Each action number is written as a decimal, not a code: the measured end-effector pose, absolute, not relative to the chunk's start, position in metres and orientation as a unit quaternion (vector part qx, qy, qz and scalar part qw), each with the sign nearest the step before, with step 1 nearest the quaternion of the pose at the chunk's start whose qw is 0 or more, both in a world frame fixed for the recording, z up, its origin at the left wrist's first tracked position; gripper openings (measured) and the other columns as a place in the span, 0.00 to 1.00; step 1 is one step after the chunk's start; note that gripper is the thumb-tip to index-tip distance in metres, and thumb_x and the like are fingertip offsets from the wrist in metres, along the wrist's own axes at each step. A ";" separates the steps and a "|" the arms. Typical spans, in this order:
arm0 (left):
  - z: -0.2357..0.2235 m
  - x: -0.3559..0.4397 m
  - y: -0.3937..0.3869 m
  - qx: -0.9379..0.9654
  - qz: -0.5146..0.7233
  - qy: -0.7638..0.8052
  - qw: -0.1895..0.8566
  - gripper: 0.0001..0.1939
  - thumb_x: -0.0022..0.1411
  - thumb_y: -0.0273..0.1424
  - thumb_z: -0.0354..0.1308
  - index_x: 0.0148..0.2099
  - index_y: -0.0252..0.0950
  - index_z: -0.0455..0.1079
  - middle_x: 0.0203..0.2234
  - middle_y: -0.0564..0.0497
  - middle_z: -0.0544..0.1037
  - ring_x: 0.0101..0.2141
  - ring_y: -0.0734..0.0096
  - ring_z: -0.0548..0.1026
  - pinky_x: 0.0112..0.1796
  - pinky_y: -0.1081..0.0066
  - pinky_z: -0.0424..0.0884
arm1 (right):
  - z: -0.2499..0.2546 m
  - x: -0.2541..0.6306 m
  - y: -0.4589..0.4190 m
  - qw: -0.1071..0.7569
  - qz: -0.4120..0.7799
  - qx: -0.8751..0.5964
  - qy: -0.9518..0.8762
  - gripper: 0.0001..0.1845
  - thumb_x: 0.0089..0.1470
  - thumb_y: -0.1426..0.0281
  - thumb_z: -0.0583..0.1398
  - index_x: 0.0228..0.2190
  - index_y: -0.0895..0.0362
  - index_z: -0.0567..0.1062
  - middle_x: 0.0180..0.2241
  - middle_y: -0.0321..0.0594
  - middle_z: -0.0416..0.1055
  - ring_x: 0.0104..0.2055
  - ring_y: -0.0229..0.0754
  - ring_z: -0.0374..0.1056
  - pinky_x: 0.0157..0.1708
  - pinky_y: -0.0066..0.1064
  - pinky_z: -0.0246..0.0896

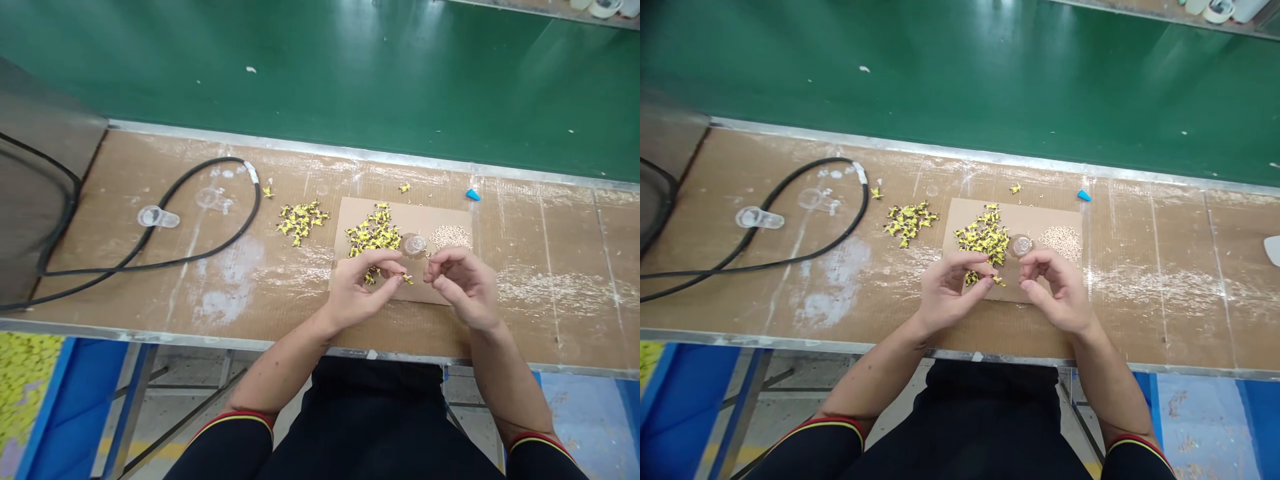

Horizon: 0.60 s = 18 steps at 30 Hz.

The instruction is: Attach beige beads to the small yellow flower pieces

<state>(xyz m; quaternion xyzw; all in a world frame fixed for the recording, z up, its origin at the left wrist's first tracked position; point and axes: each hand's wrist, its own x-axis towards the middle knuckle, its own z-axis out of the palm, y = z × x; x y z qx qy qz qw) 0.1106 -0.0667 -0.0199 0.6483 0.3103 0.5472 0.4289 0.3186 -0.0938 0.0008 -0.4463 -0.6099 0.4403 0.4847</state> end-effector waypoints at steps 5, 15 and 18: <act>-0.022 0.086 -0.043 0.654 0.550 0.359 0.375 0.07 0.64 0.25 0.64 0.43 0.38 0.80 0.33 0.50 0.85 0.34 0.73 0.82 0.37 0.72 0.78 | -0.003 0.342 -0.091 0.494 0.378 -0.500 -0.602 0.07 0.61 0.68 0.65 0.43 0.51 0.78 0.33 0.36 0.75 0.32 0.39 0.73 0.31 0.31 0.71; -0.047 0.006 0.014 0.614 0.374 0.677 0.158 0.09 0.59 0.26 0.61 0.38 0.37 0.83 0.34 0.48 0.85 0.39 0.62 0.81 0.46 0.60 0.76 | -0.005 0.365 -0.083 0.462 0.207 -0.583 -0.636 0.03 0.62 0.69 0.63 0.36 0.51 0.79 0.32 0.36 0.77 0.31 0.39 0.73 0.32 0.33 0.69; -0.049 0.003 0.016 0.613 0.377 0.686 0.106 0.10 0.58 0.29 0.63 0.41 0.36 0.83 0.36 0.46 0.82 0.40 0.59 0.79 0.48 0.58 0.75 | -0.003 0.373 -0.080 0.436 0.126 -0.598 -0.661 0.04 0.61 0.70 0.63 0.34 0.52 0.78 0.31 0.37 0.77 0.29 0.39 0.71 0.31 0.33 0.68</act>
